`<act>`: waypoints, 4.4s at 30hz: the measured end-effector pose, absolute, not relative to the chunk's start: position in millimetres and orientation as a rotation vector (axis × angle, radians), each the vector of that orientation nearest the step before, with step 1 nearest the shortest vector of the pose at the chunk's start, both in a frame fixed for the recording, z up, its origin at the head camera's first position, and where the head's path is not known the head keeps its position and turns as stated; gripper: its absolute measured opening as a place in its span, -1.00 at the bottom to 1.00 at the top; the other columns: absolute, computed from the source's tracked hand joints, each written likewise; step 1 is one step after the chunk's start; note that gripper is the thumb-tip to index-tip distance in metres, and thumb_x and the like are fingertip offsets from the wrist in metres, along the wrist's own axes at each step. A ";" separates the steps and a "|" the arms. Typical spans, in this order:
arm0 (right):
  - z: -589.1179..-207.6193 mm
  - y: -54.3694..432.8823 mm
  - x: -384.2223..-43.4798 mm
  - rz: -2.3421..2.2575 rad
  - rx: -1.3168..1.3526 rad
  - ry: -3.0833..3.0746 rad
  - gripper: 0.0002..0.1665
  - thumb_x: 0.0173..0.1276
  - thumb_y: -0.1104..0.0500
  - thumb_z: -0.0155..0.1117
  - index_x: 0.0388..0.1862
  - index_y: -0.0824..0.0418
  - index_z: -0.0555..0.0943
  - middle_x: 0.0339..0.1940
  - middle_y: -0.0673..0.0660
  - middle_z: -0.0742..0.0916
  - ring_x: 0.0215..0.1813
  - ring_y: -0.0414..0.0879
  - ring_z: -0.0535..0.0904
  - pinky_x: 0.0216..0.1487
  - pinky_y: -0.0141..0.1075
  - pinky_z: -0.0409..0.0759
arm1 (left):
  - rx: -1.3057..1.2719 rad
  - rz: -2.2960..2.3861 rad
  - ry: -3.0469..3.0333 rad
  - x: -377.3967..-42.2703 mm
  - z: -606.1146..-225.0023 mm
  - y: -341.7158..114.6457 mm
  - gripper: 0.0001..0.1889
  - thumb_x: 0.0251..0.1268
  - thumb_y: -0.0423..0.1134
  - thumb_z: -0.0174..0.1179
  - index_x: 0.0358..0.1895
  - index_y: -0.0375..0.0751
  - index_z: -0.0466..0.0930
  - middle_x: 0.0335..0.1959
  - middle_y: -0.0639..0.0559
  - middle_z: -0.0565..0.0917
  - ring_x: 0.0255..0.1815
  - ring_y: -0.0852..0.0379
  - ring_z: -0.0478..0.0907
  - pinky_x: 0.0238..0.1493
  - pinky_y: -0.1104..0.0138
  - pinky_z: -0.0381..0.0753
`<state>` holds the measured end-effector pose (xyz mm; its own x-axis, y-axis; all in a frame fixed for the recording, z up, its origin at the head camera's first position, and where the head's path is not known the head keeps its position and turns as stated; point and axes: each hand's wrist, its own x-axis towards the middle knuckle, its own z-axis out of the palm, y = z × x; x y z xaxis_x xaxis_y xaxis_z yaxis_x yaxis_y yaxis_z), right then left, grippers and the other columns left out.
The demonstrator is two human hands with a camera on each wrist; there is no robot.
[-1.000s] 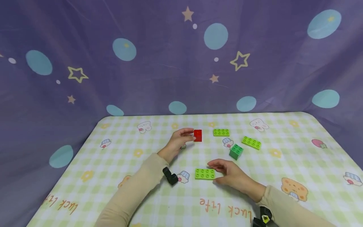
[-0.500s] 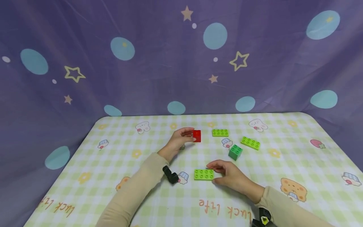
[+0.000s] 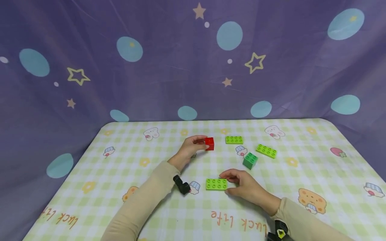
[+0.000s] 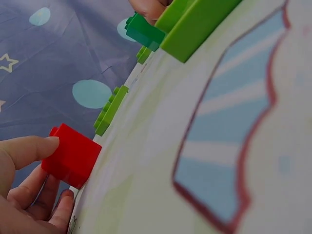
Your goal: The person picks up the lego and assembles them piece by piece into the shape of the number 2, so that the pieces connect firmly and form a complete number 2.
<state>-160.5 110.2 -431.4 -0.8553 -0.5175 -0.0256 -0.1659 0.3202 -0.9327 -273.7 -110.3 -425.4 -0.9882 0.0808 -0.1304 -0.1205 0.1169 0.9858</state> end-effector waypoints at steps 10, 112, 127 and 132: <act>-433.1 111.1 -161.9 -1.568 -0.615 2.277 -0.54 0.09 0.36 0.39 0.02 0.29 0.58 -0.01 0.12 0.68 0.06 0.01 0.55 0.07 -0.42 0.48 | -0.058 2.002 2.193 -273.0 -422.5 -112.1 -0.58 0.05 -0.55 0.27 0.06 -0.33 0.59 0.01 -0.18 0.62 -0.02 0.03 0.55 -0.03 0.34 0.55; -434.4 110.9 -161.2 -1.540 -0.662 2.359 -0.57 0.10 0.34 0.41 -0.01 0.25 0.59 -0.01 0.09 0.68 0.05 -0.02 0.55 0.08 -0.35 0.51 | 0.348 1.948 2.011 -154.4 -422.4 -126.3 -0.61 0.06 -0.46 0.33 0.00 -0.49 0.53 -0.06 -0.21 0.65 -0.10 0.04 0.62 -0.05 0.39 0.57; -433.7 110.9 -160.5 -1.548 -0.677 2.346 -0.58 0.12 0.32 0.40 0.00 0.27 0.58 -0.01 0.12 0.67 0.05 -0.03 0.56 0.09 -0.29 0.51 | 0.453 1.928 2.044 -154.7 -424.3 -128.4 -0.63 0.07 -0.46 0.33 -0.02 -0.49 0.53 -0.04 -0.29 0.63 -0.10 0.00 0.63 -0.06 0.36 0.59; -431.9 111.7 -160.8 -1.550 -0.665 2.339 -0.56 0.12 0.31 0.41 0.01 0.28 0.58 0.00 0.13 0.67 0.05 -0.01 0.55 0.10 -0.27 0.51 | 0.470 1.906 2.058 -156.9 -424.3 -129.4 -0.63 0.08 -0.44 0.33 -0.01 -0.47 0.54 -0.06 -0.29 0.63 -0.13 0.02 0.62 -0.08 0.38 0.58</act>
<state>-160.8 111.7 -431.9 -0.8624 -0.5048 0.0373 -0.2311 0.3272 -0.9163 -156.9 -129.4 -424.3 -0.9027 0.4303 0.0045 0.0372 0.0678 0.9970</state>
